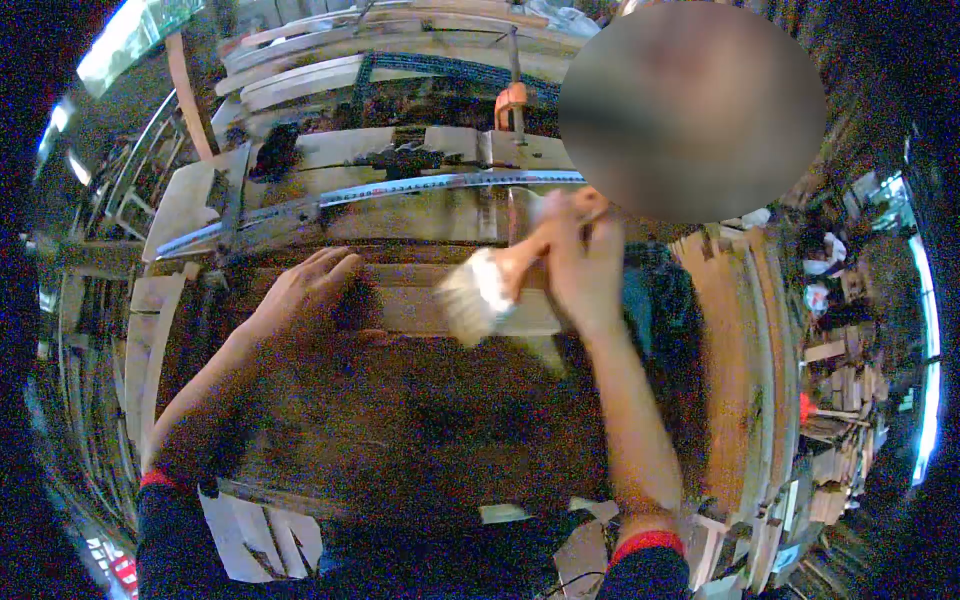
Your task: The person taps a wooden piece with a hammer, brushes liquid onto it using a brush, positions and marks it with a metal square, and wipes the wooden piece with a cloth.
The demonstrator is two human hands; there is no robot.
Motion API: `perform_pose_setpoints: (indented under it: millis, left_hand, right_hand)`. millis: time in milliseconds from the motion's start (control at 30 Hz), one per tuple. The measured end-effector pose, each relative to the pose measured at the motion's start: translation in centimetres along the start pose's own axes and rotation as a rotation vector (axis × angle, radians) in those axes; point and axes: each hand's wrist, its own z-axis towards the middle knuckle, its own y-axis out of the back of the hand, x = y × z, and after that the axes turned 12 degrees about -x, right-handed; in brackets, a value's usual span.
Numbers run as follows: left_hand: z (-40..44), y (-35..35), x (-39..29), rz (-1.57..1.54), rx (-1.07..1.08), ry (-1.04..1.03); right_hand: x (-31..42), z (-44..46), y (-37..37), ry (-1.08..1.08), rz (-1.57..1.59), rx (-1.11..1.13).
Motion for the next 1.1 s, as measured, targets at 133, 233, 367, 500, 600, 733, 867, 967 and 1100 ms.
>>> perform_pose_setpoints:
  millis: [133, 233, 367, 500, 600, 733, 867, 967, 1100]
  left_hand:
    - [0.0, 0.1, -0.1, 0.009, -0.003, -0.006]
    - [0.0, 0.1, 0.3, -0.003, -0.004, -0.020]
    - [0.1, 0.1, -0.1, 0.013, -0.009, -0.011]
    - [0.0, 0.0, 0.0, 0.023, 0.000, -0.007]
    - [-0.1, 0.0, 0.2, 0.014, -0.008, -0.011]
    - [-0.3, -0.3, 0.6, 0.013, -0.038, -0.027]
    - [-0.4, -0.4, 0.7, 0.006, -0.067, -0.040]
    - [-0.1, -0.3, 0.4, 0.006, -0.004, -0.009]
    - [-0.1, 0.0, 0.2, -0.005, 0.002, 0.000]
  right_hand:
    - [2.1, -1.8, -1.8, -0.005, 0.132, 0.086]
    - [3.0, 0.1, 1.3, 0.302, -0.152, 0.020]
    - [5.8, 0.3, 2.8, 0.527, -0.556, 0.077]
    - [6.6, -3.0, 0.3, 0.781, -0.440, 0.065]
    - [6.7, -5.2, -2.2, 0.320, 0.043, 0.147]
    - [6.3, -2.5, 1.1, 0.512, -0.394, 0.086]
    - [8.2, -1.9, 3.2, 0.547, -0.748, 0.044]
    - [7.3, -4.6, 1.3, 0.671, -0.641, -0.008]
    - [8.8, -8.7, -1.3, 0.460, -0.096, 0.113]
